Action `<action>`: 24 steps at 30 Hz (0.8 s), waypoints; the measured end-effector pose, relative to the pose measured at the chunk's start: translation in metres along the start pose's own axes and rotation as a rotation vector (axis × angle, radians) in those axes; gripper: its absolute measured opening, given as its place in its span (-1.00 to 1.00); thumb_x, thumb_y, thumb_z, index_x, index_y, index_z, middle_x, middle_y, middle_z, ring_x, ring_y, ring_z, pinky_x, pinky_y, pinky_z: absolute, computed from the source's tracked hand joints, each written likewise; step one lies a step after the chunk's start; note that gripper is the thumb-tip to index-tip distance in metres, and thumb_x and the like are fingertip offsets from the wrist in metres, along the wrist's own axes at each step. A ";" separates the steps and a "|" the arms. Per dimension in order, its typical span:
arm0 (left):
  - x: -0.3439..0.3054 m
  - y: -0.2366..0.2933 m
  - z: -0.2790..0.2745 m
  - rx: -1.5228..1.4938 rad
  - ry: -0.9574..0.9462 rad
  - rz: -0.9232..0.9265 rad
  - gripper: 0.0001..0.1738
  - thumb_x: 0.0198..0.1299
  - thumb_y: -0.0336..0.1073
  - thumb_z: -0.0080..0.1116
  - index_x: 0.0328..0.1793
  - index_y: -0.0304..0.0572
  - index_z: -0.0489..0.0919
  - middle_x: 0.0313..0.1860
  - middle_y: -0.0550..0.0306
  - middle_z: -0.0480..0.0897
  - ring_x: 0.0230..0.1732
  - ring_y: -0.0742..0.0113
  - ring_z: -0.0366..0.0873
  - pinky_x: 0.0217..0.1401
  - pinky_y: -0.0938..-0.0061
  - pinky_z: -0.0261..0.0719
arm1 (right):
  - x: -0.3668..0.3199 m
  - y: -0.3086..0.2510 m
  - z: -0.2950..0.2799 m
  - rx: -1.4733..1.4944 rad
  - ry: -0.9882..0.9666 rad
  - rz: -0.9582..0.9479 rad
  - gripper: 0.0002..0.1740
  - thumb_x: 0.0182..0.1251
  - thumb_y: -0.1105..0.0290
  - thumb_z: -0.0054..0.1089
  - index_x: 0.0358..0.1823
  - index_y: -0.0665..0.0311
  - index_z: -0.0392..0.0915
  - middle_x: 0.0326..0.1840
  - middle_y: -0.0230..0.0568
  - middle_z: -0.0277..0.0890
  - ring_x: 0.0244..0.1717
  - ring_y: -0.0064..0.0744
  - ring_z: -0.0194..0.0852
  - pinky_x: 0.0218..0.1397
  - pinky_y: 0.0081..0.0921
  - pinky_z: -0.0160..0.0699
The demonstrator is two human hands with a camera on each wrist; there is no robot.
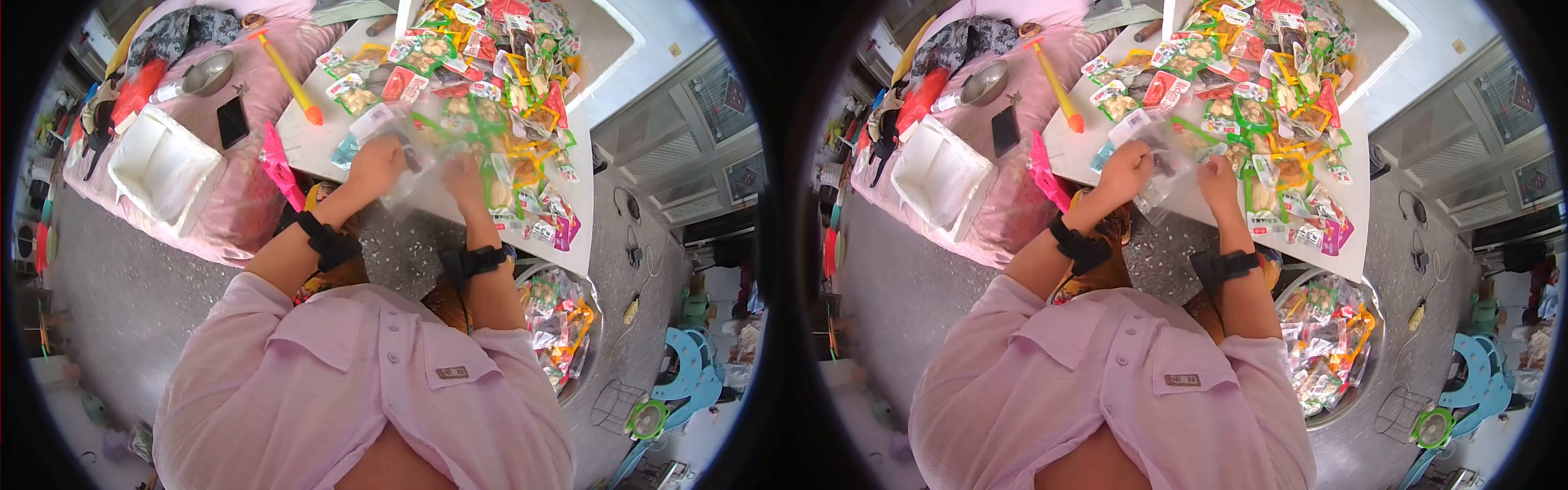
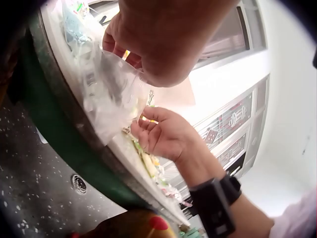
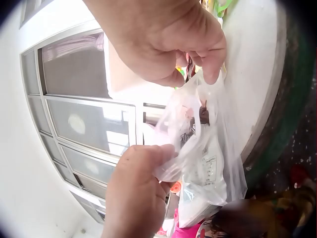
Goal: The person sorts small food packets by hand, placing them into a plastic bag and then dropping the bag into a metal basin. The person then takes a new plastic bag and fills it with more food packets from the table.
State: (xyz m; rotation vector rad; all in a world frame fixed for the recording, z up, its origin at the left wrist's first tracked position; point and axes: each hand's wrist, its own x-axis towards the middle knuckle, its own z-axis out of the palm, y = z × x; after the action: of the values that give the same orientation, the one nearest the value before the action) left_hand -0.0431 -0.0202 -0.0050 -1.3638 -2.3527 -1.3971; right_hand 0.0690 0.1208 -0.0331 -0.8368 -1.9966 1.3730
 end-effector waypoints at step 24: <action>-0.013 -0.009 -0.057 0.517 -0.382 0.460 -0.80 -0.28 -0.37 -0.01 -0.43 -0.14 0.53 0.00 0.06 0.39 0.13 0.11 0.22 0.13 0.22 0.17 | 0.015 0.008 -0.029 0.315 -0.058 0.109 -0.78 0.05 0.47 -0.03 -0.25 0.39 0.34 -0.47 -0.27 0.37 -0.55 -0.59 0.38 -0.60 -0.72 0.31</action>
State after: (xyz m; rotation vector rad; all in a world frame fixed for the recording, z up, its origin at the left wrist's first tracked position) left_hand -0.0616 -0.0726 0.0161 -1.9332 -2.1526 -0.3982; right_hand 0.0827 0.1515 -0.0300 -0.7759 -1.7335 1.7362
